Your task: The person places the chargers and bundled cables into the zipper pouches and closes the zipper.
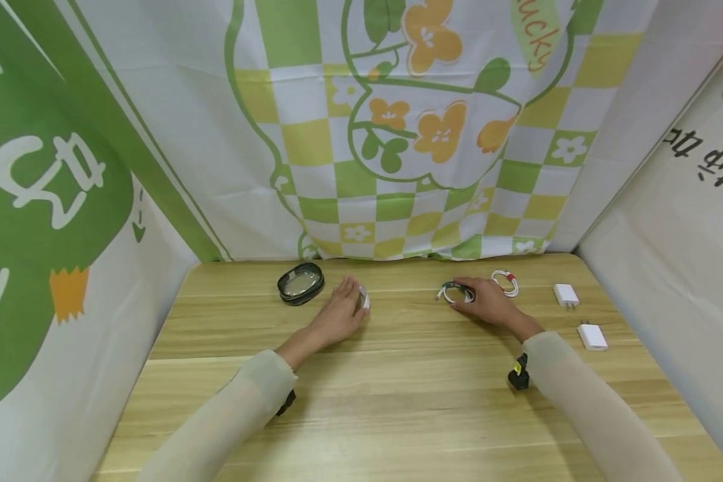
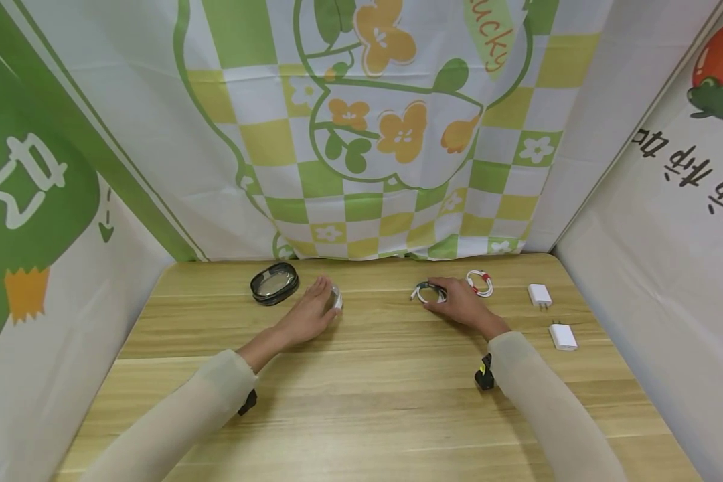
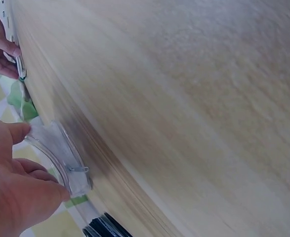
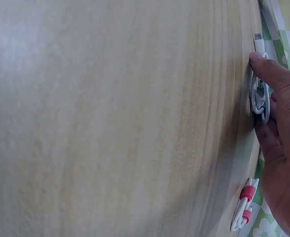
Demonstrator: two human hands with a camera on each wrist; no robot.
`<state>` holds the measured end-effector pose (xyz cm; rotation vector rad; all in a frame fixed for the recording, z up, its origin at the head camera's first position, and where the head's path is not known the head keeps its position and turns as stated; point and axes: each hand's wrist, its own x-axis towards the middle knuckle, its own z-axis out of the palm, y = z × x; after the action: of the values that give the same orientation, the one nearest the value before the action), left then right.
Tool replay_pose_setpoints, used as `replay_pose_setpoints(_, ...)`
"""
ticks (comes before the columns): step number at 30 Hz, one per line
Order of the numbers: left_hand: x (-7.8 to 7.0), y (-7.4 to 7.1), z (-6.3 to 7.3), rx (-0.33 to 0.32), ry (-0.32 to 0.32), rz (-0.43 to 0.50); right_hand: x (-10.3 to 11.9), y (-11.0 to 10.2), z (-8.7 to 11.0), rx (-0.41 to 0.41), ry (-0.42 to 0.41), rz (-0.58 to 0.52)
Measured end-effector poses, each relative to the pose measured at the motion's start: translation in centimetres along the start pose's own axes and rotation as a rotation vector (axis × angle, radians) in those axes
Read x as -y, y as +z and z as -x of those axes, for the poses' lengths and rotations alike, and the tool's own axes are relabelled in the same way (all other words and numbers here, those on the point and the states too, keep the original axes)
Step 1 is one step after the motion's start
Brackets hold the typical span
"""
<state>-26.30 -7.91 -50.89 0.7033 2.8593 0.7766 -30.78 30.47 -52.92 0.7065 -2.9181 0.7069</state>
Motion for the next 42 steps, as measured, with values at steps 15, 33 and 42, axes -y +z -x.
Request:
replay_pose_setpoints(15,0.9,-0.4,0.0,0.012,-0.037,0.183,0.3,-0.1,0.0,-0.030,0.002,-0.019)
replay_pose_setpoints(33,2.1,-0.9,0.0,-0.071,-0.027,0.401,0.8,0.1,-0.3,-0.037,-0.025,-0.041)
replay_pose_setpoints(42,2.3,-1.2,0.3,-0.110,-0.022,0.361,2.4,-0.2,-1.0,-0.039,-0.040,-0.071)
